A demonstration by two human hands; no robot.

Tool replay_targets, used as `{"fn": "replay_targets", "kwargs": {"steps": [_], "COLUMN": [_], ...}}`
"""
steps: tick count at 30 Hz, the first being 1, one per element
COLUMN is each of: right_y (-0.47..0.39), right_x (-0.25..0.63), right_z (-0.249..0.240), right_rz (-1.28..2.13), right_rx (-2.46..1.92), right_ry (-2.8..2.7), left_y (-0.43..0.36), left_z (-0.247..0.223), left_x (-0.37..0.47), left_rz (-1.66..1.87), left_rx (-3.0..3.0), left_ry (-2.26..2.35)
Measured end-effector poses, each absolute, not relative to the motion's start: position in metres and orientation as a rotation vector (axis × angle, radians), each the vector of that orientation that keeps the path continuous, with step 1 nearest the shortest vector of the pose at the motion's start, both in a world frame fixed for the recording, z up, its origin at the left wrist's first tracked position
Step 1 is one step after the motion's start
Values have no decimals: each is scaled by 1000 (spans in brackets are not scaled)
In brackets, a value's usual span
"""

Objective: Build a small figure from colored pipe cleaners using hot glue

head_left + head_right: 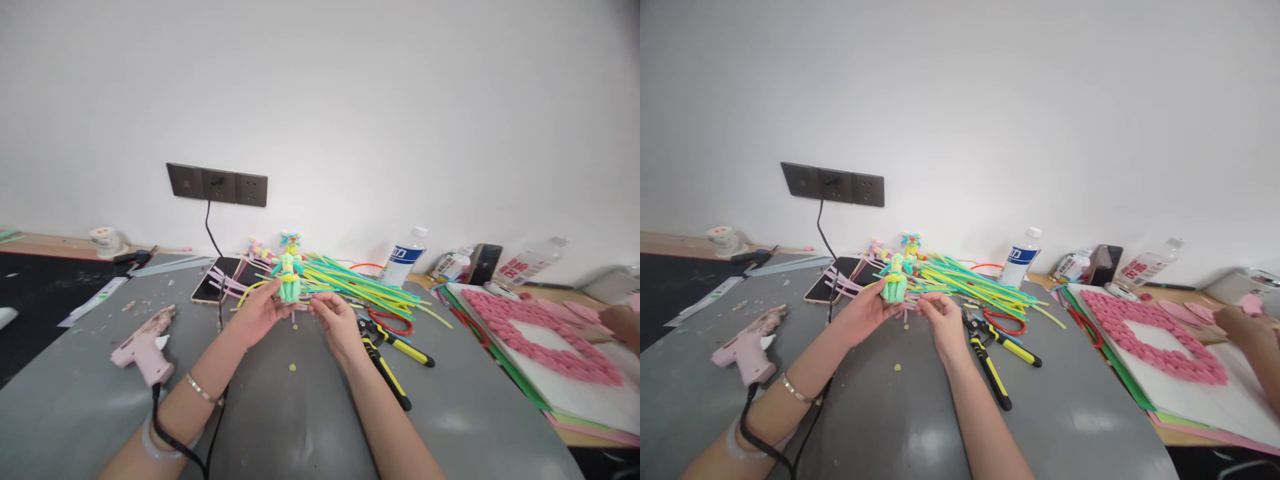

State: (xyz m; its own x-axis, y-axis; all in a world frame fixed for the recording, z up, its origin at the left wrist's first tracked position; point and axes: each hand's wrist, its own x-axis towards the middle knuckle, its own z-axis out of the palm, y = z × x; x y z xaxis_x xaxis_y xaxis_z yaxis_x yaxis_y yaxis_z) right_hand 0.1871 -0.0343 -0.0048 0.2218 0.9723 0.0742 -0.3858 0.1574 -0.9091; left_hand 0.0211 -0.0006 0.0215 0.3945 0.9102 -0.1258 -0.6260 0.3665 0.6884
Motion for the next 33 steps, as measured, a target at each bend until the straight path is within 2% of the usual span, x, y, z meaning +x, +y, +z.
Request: {"fn": "replay_targets", "kwargs": {"steps": [16,24,28,33], "right_y": [-23,-32,-33,-44], "right_x": [245,236,227,213], "right_z": [-11,-8,-12,1], "right_rz": [538,551,296,16], "right_rx": [-1011,-1214,-1290,-1193], "right_ry": [-600,-1014,-1267,-1321], "left_y": [4,1,0,2], "left_z": [23,21,22,19], "left_x": [22,21,22,23], "left_rz": [1065,1069,1095,1113], "left_rx": [506,524,535,542], "left_ry": [646,566,535,558]}}
